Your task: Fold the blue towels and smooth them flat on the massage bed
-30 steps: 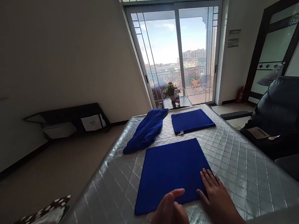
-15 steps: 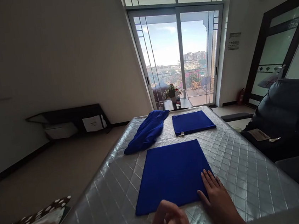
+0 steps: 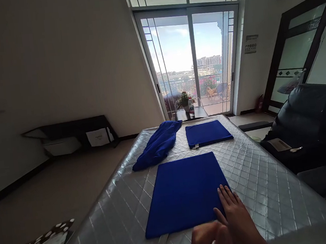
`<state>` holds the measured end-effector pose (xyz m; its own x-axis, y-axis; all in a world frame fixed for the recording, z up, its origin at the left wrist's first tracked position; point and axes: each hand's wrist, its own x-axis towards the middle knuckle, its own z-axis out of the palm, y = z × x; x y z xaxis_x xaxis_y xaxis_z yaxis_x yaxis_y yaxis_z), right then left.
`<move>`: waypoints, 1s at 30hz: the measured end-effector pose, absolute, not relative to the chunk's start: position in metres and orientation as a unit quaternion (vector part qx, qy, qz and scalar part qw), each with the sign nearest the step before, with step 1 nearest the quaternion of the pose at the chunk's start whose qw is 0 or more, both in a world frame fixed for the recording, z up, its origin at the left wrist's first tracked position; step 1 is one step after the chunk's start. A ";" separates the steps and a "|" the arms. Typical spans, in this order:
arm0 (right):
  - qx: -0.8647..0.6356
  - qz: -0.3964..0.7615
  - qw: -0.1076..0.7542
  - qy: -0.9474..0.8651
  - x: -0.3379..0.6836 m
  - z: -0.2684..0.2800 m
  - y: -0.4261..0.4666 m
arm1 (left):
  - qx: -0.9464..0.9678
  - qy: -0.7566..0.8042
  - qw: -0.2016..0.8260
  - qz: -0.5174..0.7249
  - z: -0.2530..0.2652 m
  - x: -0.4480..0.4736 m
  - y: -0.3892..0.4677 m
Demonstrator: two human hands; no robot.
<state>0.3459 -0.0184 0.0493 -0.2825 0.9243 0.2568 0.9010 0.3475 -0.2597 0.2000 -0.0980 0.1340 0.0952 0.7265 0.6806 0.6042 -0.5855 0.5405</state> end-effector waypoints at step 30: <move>-0.602 0.131 0.125 -0.778 0.341 0.078 -0.026 | 0.645 0.763 0.027 0.019 0.067 0.059 -0.082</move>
<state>0.3410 -0.0264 0.0779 -0.2449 0.9689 0.0359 0.9033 0.2415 -0.3545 0.0587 -0.0821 0.0673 -0.1662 0.9860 -0.0163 0.9840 0.1669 0.0628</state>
